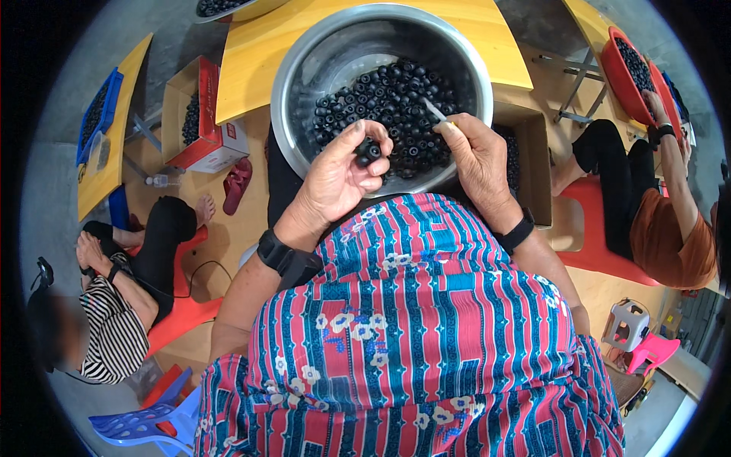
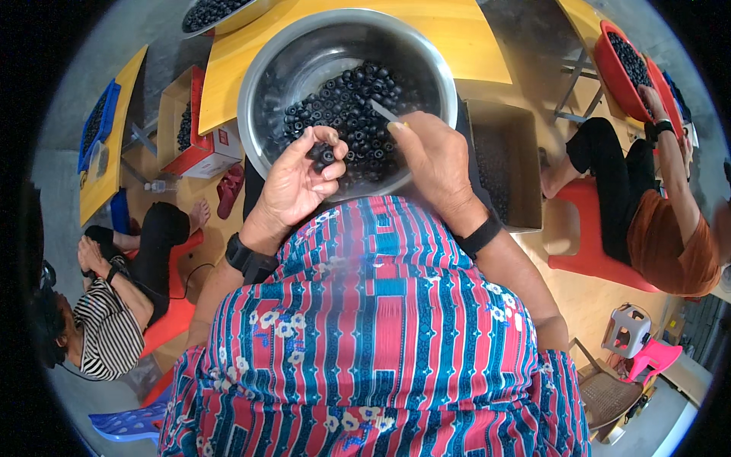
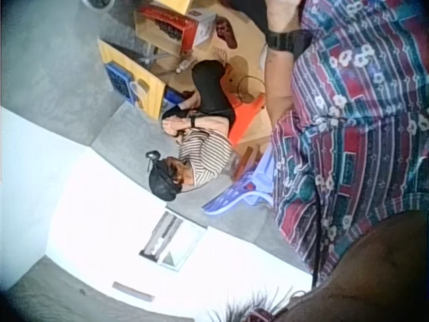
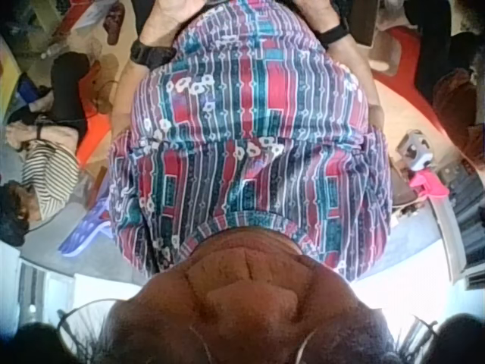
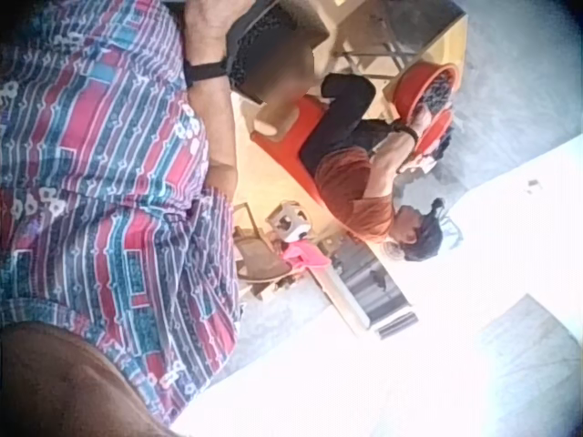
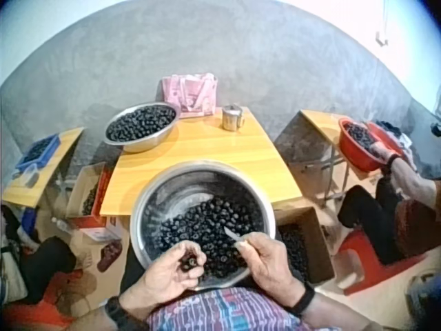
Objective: The recorder is sorting and processing black olives in a metal bowl using a small blade to remove stems or pits.
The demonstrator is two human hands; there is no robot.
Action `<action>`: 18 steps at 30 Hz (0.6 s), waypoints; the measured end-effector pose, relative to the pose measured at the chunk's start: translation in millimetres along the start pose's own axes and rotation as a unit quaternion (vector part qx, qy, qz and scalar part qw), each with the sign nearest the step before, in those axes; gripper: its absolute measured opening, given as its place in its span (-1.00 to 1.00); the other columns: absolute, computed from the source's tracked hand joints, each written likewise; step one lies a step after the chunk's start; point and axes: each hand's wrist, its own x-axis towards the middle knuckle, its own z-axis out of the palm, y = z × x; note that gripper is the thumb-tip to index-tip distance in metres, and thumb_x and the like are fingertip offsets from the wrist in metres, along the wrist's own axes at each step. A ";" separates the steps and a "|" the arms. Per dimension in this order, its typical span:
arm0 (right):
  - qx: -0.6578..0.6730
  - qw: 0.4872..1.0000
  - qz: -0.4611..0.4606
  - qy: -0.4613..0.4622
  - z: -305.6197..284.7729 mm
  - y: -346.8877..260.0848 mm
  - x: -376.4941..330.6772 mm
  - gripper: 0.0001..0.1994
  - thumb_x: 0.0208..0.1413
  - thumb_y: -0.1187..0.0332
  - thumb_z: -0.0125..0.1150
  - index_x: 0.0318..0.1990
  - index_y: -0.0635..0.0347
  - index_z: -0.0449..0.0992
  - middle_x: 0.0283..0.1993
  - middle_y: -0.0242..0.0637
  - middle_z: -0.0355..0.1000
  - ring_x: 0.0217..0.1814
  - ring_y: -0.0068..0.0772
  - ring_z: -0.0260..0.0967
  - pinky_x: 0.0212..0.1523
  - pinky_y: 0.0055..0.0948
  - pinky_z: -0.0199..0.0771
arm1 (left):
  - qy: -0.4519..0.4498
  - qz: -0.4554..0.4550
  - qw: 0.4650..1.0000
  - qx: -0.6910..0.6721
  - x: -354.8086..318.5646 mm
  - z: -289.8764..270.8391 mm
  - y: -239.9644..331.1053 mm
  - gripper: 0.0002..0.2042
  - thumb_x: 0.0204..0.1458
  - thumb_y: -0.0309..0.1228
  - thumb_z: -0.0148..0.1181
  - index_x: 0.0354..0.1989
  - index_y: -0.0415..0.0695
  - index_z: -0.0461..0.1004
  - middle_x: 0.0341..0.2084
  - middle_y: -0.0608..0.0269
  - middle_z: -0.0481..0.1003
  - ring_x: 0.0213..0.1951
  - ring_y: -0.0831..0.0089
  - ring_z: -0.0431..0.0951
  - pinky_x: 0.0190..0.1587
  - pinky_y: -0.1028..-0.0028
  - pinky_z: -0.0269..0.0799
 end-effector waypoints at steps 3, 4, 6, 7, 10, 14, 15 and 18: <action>0.022 1.000 0.014 -0.001 -1.1 -2.7 1.2 -0.77 0.20 0.28 0.17 -0.28 0.32 0.54 -0.40 -0.09 0.47 -0.36 -0.21 0.46 -0.27 -0.36 0.43 | 0.051 -0.005 0.996 0.075 2.7 -6.6 2.9 -0.78 0.30 -0.23 0.01 -0.15 -0.14 0.40 -0.29 0.29 0.35 -0.41 0.68 0.28 -0.53 0.79 0.16; 0.029 0.999 0.011 0.005 -1.5 -2.3 1.2 -0.77 0.20 0.29 0.17 -0.29 0.33 0.54 -0.40 -0.10 0.46 -0.37 -0.23 0.45 -0.28 -0.37 0.43 | 0.050 -0.007 0.996 0.075 3.6 -8.9 3.5 -0.78 0.30 -0.23 0.01 -0.15 -0.14 0.40 -0.29 0.29 0.35 -0.41 0.68 0.28 -0.53 0.79 0.16; 0.025 1.000 0.013 0.006 -2.5 -1.1 0.6 -0.77 0.19 0.29 0.17 -0.29 0.33 0.54 -0.40 -0.11 0.47 -0.37 -0.26 0.45 -0.27 -0.39 0.43 | 0.041 -0.038 0.972 0.228 6.0 -13.3 5.4 -0.84 0.31 -0.30 0.01 -0.20 -0.10 0.43 -0.40 0.37 0.34 -0.46 0.73 0.24 -0.56 0.80 0.08; 0.022 1.000 0.012 0.004 -2.5 -0.5 1.0 -0.77 0.19 0.30 0.17 -0.29 0.34 0.54 -0.41 -0.13 0.47 -0.37 -0.29 0.45 -0.27 -0.41 0.42 | 0.063 -0.066 0.941 0.327 7.6 -12.7 9.0 -0.86 0.28 -0.34 0.04 -0.21 -0.13 0.46 -0.42 0.37 0.40 -0.43 0.67 0.35 -0.47 0.70 0.26; 0.066 0.997 0.011 0.027 -0.4 3.3 1.0 -0.78 0.20 0.31 0.17 -0.28 0.34 0.54 -0.40 -0.17 0.48 -0.35 -0.38 0.45 -0.26 -0.44 0.42 | 0.011 0.072 0.757 0.649 18.2 -8.0 1.9 -0.85 0.22 -0.39 0.08 -0.16 -0.20 0.46 -0.33 0.29 0.49 -0.29 0.56 0.48 -0.27 0.55 0.40; 0.083 0.996 0.010 0.021 -2.5 2.8 0.5 -0.79 0.20 0.32 0.17 -0.28 0.34 0.54 -0.39 -0.19 0.49 -0.34 -0.42 0.44 -0.25 -0.45 0.42 | -0.054 0.123 0.624 0.770 25.3 -2.6 2.5 -0.79 0.08 -0.45 0.12 -0.12 -0.22 0.46 -0.20 0.06 0.54 -0.12 0.17 0.56 -0.05 0.32 0.44; 0.073 0.997 0.011 0.015 -3.0 1.4 0.4 -0.79 0.20 0.32 0.16 -0.28 0.34 0.54 -0.39 -0.18 0.49 -0.34 -0.42 0.44 -0.25 -0.45 0.42 | -0.070 0.133 0.614 0.775 28.8 -5.4 0.9 -0.77 0.04 -0.43 0.15 -0.13 -0.20 0.48 -0.19 0.03 0.53 -0.08 0.05 0.53 -0.02 0.23 0.43; 0.064 0.998 0.006 0.014 -3.7 0.1 0.4 -0.79 0.20 0.33 0.15 -0.28 0.35 0.54 -0.38 -0.17 0.48 -0.34 -0.40 0.44 -0.25 -0.45 0.42 | -0.077 0.072 0.543 0.833 36.1 2.5 0.7 -0.78 0.04 -0.40 0.18 -0.14 -0.18 0.48 -0.20 0.04 0.53 -0.10 0.04 0.53 -0.05 0.19 0.44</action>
